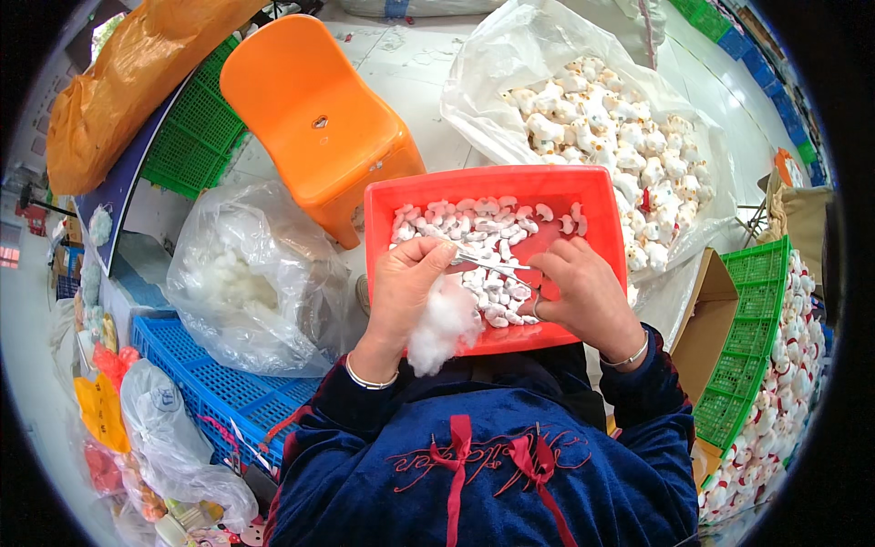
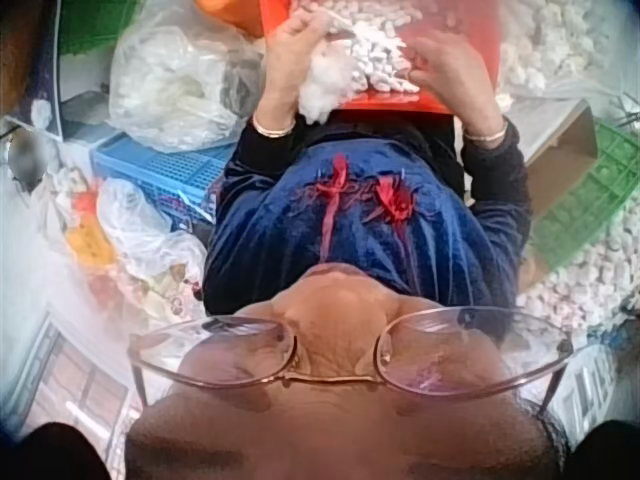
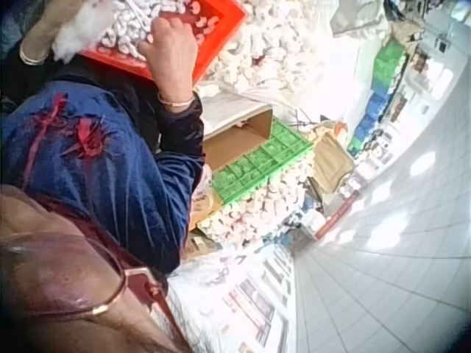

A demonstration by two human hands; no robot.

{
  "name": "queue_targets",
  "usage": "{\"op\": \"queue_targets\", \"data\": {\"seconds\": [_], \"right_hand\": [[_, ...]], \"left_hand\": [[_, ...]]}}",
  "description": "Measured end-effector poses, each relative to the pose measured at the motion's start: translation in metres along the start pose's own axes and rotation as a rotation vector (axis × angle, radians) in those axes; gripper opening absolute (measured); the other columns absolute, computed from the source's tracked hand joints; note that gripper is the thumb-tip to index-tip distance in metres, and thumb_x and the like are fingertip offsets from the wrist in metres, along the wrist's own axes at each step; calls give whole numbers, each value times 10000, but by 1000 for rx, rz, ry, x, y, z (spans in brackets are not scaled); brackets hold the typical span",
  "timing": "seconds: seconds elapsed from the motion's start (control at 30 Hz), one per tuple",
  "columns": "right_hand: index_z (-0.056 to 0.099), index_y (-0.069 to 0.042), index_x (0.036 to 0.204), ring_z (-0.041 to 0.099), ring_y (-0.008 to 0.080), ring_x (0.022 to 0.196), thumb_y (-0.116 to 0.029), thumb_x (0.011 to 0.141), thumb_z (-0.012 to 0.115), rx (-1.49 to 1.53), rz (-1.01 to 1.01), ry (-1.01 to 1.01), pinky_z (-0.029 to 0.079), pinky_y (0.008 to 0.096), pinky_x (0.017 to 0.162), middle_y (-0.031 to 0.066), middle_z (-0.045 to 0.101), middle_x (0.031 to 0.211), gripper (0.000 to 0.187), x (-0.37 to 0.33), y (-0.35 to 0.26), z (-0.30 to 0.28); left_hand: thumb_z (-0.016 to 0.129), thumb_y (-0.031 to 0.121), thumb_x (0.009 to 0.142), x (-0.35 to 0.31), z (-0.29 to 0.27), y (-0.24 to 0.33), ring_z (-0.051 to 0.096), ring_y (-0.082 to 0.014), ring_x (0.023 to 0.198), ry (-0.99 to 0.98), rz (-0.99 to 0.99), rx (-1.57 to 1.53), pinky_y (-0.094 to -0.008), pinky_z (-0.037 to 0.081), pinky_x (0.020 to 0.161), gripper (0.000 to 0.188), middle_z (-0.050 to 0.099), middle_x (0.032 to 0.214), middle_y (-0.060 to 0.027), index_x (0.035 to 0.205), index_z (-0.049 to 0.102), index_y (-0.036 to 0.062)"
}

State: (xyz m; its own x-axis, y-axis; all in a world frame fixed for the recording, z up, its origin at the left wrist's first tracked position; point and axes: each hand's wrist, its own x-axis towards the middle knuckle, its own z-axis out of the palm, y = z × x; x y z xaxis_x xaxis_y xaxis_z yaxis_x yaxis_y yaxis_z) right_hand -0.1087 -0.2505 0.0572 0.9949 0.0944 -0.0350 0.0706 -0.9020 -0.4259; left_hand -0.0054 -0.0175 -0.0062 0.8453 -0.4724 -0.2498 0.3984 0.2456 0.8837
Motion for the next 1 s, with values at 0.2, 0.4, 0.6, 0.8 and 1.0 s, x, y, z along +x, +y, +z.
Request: {"op": "queue_targets", "data": {"seconds": [0.2, 0.4, 0.6, 0.8, 1.0], "right_hand": [[600, -24, 1233, 517, 383, 1217, -175, 687, 879, 5, -2, 64, 435, 495, 1027, 164, 563, 1172, 631, 2, -4, 5], [695, -49, 1083, 668, 342, 966, -204, 758, 833, 98, 78, -198, 535, 441, 831, 140, 689, 998, 385, -1, 9, -11], [733, -57, 1009, 697, 337, 814, -269, 754, 851, 220, -6, -120, 539, 433, 707, 140, 708, 861, 352, -6, 10, -3], [745, -48, 985, 694, 338, 827, -294, 747, 868, 217, -37, -118, 535, 432, 721, 145, 715, 879, 364, -3, 7, -2], [749, -1, 992, 692, 339, 848, -321, 755, 886, 294, -132, -75, 532, 423, 754, 162, 713, 888, 421, 1, 14, 6]], "left_hand": [[722, 131, 992, 0, -1, -5, 665, -78, 861, -3, 38, 67, -229, 525, 782, 132, 736, 941, -21, 1010, 735, 1], [712, 140, 1000, -2, 3, 0, 677, -95, 766, 16, 39, -66, -255, 538, 702, 133, 716, 891, -22, 990, 712, 8], [710, 154, 1003, 0, -6, 2, 689, -119, 698, 3, 39, -11, -255, 541, 654, 149, 697, 850, -23, 980, 706, 7], [721, 161, 997, -3, -2, 0, 698, -126, 712, -11, 30, 23, -254, 548, 673, 155, 702, 857, -23, 985, 714, 6], [697, 159, 1014, -4, 3, -2, 656, -103, 716, -40, 78, 16, -245, 522, 684, 160, 690, 844, -22, 1006, 727, 2]]}}
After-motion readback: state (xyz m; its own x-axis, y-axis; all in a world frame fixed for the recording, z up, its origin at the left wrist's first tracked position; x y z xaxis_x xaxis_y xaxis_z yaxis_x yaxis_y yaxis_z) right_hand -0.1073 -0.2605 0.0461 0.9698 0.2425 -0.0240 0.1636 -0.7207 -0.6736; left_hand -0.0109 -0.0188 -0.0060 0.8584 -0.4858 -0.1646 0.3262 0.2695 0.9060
